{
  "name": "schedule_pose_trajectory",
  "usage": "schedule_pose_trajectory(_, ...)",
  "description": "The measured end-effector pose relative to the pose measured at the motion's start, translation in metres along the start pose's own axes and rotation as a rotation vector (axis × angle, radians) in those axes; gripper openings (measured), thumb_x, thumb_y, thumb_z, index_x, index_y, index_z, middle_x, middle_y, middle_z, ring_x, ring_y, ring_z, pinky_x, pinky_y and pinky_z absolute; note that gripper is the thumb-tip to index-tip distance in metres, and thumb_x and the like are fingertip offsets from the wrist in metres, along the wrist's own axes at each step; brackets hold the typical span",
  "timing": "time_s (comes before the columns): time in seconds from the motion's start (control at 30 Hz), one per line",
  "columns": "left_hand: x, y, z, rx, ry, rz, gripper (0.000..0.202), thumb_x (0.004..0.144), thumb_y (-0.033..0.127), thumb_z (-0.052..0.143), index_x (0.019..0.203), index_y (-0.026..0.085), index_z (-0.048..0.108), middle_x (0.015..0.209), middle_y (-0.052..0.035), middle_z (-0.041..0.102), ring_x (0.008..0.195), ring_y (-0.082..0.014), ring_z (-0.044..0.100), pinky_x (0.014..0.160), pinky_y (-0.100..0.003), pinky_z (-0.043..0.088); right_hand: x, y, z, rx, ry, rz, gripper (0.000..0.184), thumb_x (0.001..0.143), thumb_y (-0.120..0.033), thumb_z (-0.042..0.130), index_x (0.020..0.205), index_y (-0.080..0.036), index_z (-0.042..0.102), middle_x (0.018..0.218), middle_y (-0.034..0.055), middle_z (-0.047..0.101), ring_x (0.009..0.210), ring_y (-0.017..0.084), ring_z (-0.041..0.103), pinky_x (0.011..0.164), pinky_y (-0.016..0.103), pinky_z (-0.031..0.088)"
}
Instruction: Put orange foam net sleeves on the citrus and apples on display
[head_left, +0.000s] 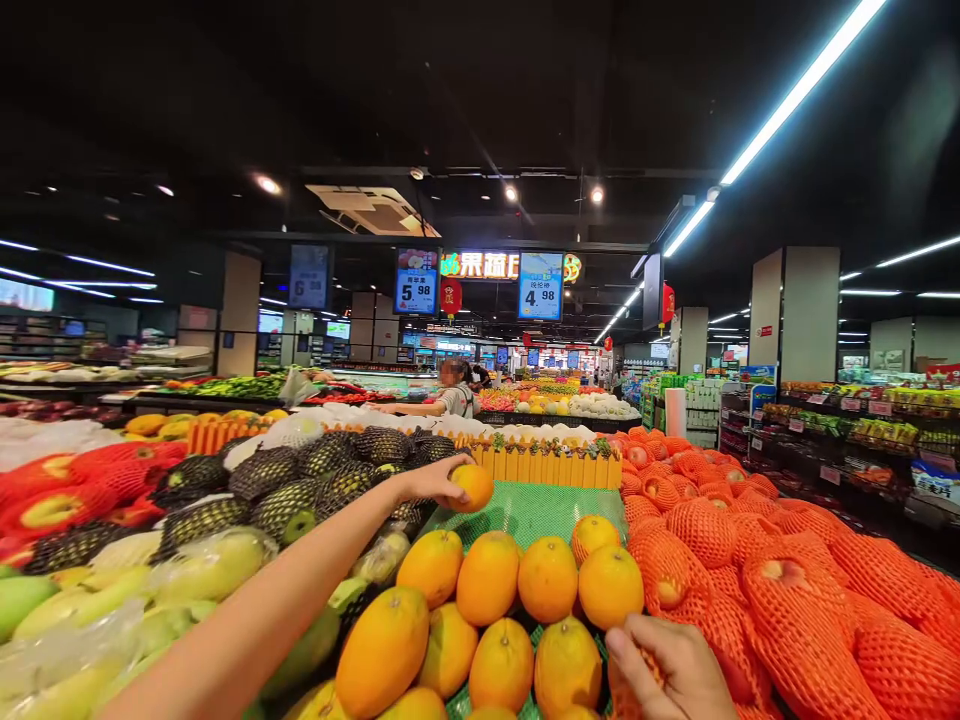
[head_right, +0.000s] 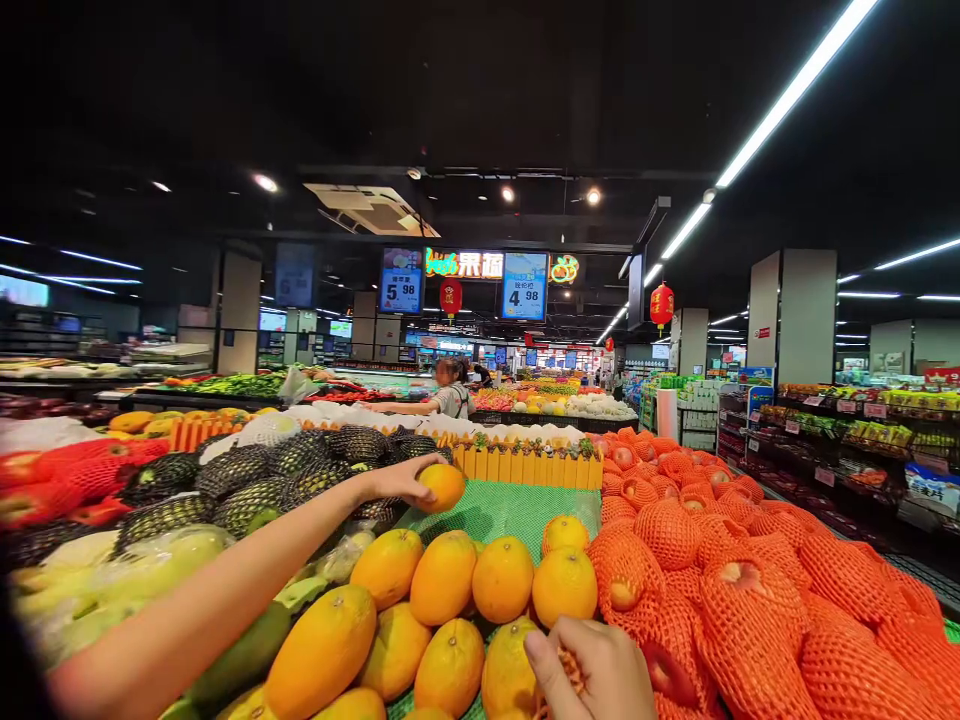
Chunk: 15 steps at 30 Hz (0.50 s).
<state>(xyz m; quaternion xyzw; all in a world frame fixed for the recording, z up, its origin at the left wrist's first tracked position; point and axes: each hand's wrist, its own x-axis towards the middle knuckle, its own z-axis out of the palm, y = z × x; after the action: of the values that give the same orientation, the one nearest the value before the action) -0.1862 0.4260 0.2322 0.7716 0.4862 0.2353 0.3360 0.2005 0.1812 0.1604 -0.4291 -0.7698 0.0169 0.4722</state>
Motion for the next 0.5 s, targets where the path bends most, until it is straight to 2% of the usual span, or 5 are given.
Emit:
schedule_pose_trajectory(0.1, -0.03, 0.023, -0.013, -0.026, 0.102, 0.161, 0.089, 0.058, 0.055, 0.08, 0.127, 0.022, 0.035, 0.124, -0.0093, 0.053, 0.113, -0.0314, 0.059, 0.08, -0.035, 0.056, 0.002, 0.007, 0.002, 0.013, -0.047, 0.005, 0.059, 0.099, -0.065, 0.044, 0.063, -0.022, 0.062, 0.059, -0.0001, 0.063, 0.055, 0.018, 0.062, 0.054, 0.025, 0.043)
schedule_pose_trajectory(0.2, -0.063, 0.056, -0.013, 0.076, 0.138, 0.386, 0.082, 0.058, 0.047, 0.085, 0.123, 0.02, 0.043, 0.132, -0.0115, 0.05, 0.122, -0.0323, 0.054, 0.1, -0.039, 0.051, 0.003, 0.006, 0.003, 0.035, -0.008, 0.029, 0.062, 0.096, -0.069, 0.045, 0.058, -0.021, 0.053, 0.055, -0.0012, 0.055, 0.053, 0.017, 0.056, 0.054, 0.025, 0.038)
schedule_pose_trajectory(0.27, -0.088, 0.08, -0.006, 0.214, 0.137, 0.46, 0.079, 0.061, 0.043, 0.083, 0.127, 0.02, 0.046, 0.133, -0.0111, 0.051, 0.121, -0.032, 0.055, 0.103, -0.042, 0.048, 0.004, 0.004, 0.001, 0.057, 0.013, 0.057, 0.064, 0.095, -0.072, 0.044, 0.058, -0.02, 0.048, 0.055, -0.0015, 0.051, 0.052, 0.016, 0.052, 0.054, 0.026, 0.035)
schedule_pose_trajectory(0.4, -0.133, 0.127, 0.017, 0.573, 0.209, 0.583, 0.081, 0.06, 0.034, 0.08, 0.133, 0.023, 0.047, 0.136, -0.0095, 0.054, 0.123, -0.0323, 0.053, 0.108, -0.043, 0.042, 0.008, 0.007, -0.005, 0.096, -0.014, 0.125, 0.064, 0.092, -0.075, 0.043, 0.06, -0.02, 0.047, 0.057, -0.0019, 0.046, 0.055, 0.016, 0.047, 0.057, 0.027, 0.032)
schedule_pose_trajectory(0.5, -0.158, 0.152, 0.034, 0.862, 0.213, 0.566, 0.081, 0.06, 0.037, 0.081, 0.134, 0.026, 0.049, 0.132, -0.008, 0.057, 0.118, -0.0325, 0.057, 0.1, -0.039, 0.046, 0.013, 0.014, -0.012, 0.113, 0.002, 0.153, 0.065, 0.089, -0.078, 0.044, 0.06, -0.02, 0.044, 0.057, -0.0025, 0.041, 0.056, 0.015, 0.043, 0.058, 0.027, 0.029)
